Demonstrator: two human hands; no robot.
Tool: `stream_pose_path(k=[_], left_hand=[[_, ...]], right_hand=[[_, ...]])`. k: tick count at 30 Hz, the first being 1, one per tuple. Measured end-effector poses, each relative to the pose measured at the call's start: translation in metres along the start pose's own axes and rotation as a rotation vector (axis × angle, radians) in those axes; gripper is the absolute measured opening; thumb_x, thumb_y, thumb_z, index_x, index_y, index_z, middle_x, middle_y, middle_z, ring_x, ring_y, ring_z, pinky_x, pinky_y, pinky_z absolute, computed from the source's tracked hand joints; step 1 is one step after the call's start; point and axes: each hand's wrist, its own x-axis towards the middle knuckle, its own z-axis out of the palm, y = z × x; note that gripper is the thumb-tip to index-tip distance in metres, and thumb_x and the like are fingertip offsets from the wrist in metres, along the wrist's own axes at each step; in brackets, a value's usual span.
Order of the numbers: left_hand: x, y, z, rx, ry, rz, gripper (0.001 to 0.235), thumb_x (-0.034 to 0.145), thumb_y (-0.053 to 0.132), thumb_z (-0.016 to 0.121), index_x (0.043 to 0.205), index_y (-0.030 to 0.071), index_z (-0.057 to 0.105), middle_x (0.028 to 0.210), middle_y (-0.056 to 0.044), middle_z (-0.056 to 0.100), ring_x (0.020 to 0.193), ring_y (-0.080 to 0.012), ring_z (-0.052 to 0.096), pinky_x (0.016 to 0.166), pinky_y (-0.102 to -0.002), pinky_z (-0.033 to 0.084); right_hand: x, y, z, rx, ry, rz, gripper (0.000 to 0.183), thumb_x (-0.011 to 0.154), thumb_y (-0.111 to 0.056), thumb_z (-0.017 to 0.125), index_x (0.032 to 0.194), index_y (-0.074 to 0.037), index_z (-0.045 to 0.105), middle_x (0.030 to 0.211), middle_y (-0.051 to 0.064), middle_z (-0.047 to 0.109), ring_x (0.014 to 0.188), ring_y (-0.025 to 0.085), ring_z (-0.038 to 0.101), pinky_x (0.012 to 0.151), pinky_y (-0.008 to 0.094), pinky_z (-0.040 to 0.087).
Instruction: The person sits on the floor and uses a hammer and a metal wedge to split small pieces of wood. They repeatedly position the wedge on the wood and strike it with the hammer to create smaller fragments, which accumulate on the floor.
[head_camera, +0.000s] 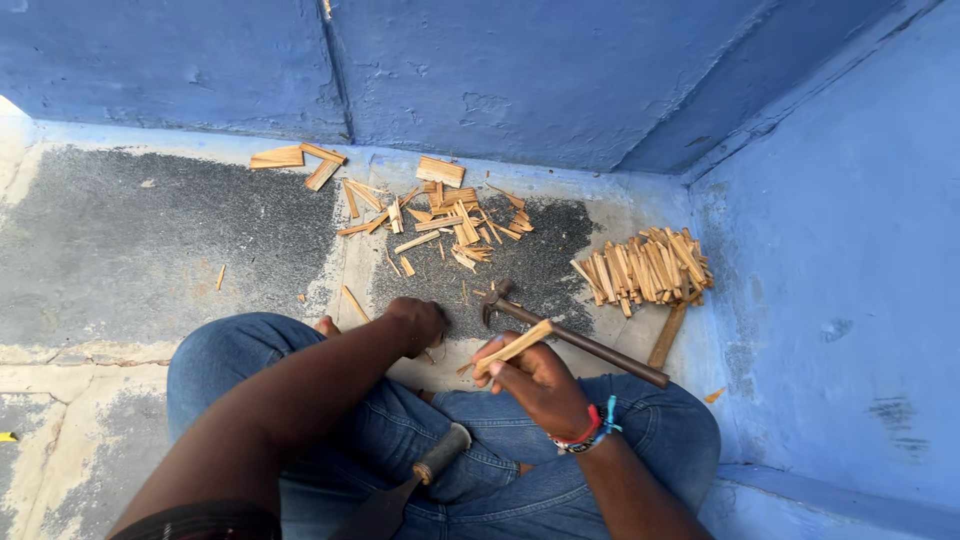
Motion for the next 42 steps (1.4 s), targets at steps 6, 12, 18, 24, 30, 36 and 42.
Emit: stream_pose_path(k=[6, 12, 18, 24, 30, 36, 42], left_hand=[[-0.004, 0.013, -0.006, 0.047, -0.073, -0.031, 0.045, 0.084, 0.015, 0.077, 0.127, 0.022, 0.067, 0.126, -0.008, 0.070, 0.116, -0.0297, 0.069, 0.091, -0.041, 0.060], [-0.006, 0.009, -0.039, -0.633, 0.370, 0.032, 0.028, 0.091, 0.027, 0.071, 0.110, 0.006, 0.069, 0.107, -0.016, 0.074, 0.098, -0.0322, 0.070, 0.089, -0.045, 0.056], [-0.025, 0.019, -0.057, -1.754, 0.159, 0.195, 0.037, 0.098, 0.038, 0.056, 0.117, 0.007, 0.062, 0.090, -0.012, 0.072, 0.077, -0.0206, 0.069, 0.072, -0.043, 0.058], [-0.041, 0.043, -0.065, -1.822, -0.076, 0.174, 0.052, 0.102, 0.056, 0.040, 0.114, 0.009, 0.061, 0.088, -0.004, 0.070, 0.076, -0.0125, 0.070, 0.068, -0.031, 0.062], [-0.027, 0.048, -0.062, -1.853, -0.019, 0.260, 0.035, 0.098, 0.040, 0.064, 0.102, 0.006, 0.062, 0.086, -0.006, 0.068, 0.073, -0.0119, 0.066, 0.064, -0.028, 0.059], [-0.036, 0.040, -0.076, -1.914, 0.257, 0.249, 0.030, 0.102, 0.035, 0.066, 0.098, 0.007, 0.058, 0.081, -0.005, 0.064, 0.067, -0.0129, 0.063, 0.064, -0.030, 0.058], [-0.064, 0.053, -0.092, -1.581, 0.663, 0.519, 0.018, 0.096, 0.020, 0.071, 0.101, 0.009, 0.056, 0.084, -0.003, 0.061, 0.077, -0.0120, 0.060, 0.070, -0.031, 0.054]], right_hand=[[0.003, 0.010, -0.003, 0.028, 0.030, -0.019, 0.021, 0.105, -0.012, 0.054, 0.116, 0.001, 0.065, 0.103, 0.008, 0.069, 0.095, 0.012, 0.066, 0.078, 0.028, 0.053], [0.011, 0.019, -0.015, -0.123, 0.283, -0.032, 0.020, 0.102, -0.017, 0.060, 0.107, 0.000, 0.068, 0.091, 0.005, 0.071, 0.083, 0.010, 0.068, 0.073, 0.027, 0.056], [0.020, 0.005, -0.014, -0.696, 0.413, 0.084, 0.028, 0.097, -0.025, 0.071, 0.082, -0.002, 0.065, 0.058, 0.007, 0.058, 0.048, 0.011, 0.049, 0.045, 0.033, 0.037], [0.027, -0.001, 0.002, -0.777, 0.323, 0.065, 0.023, 0.092, -0.021, 0.073, 0.080, -0.003, 0.064, 0.059, 0.006, 0.061, 0.047, 0.012, 0.054, 0.045, 0.032, 0.040], [0.032, 0.018, -0.005, -0.595, 0.337, 0.032, 0.021, 0.095, -0.022, 0.071, 0.087, -0.004, 0.061, 0.075, 0.004, 0.071, 0.060, 0.010, 0.068, 0.051, 0.031, 0.052], [0.039, 0.056, -0.025, 0.152, 0.440, 0.059, 0.035, 0.100, -0.039, 0.066, 0.113, -0.007, 0.057, 0.108, 0.012, 0.067, 0.101, 0.023, 0.067, 0.086, 0.040, 0.058], [0.043, 0.044, 0.001, 0.917, 0.284, 0.147, 0.074, 0.098, -0.065, 0.049, 0.146, -0.010, 0.044, 0.143, 0.013, 0.053, 0.134, 0.027, 0.052, 0.115, 0.049, 0.041]])
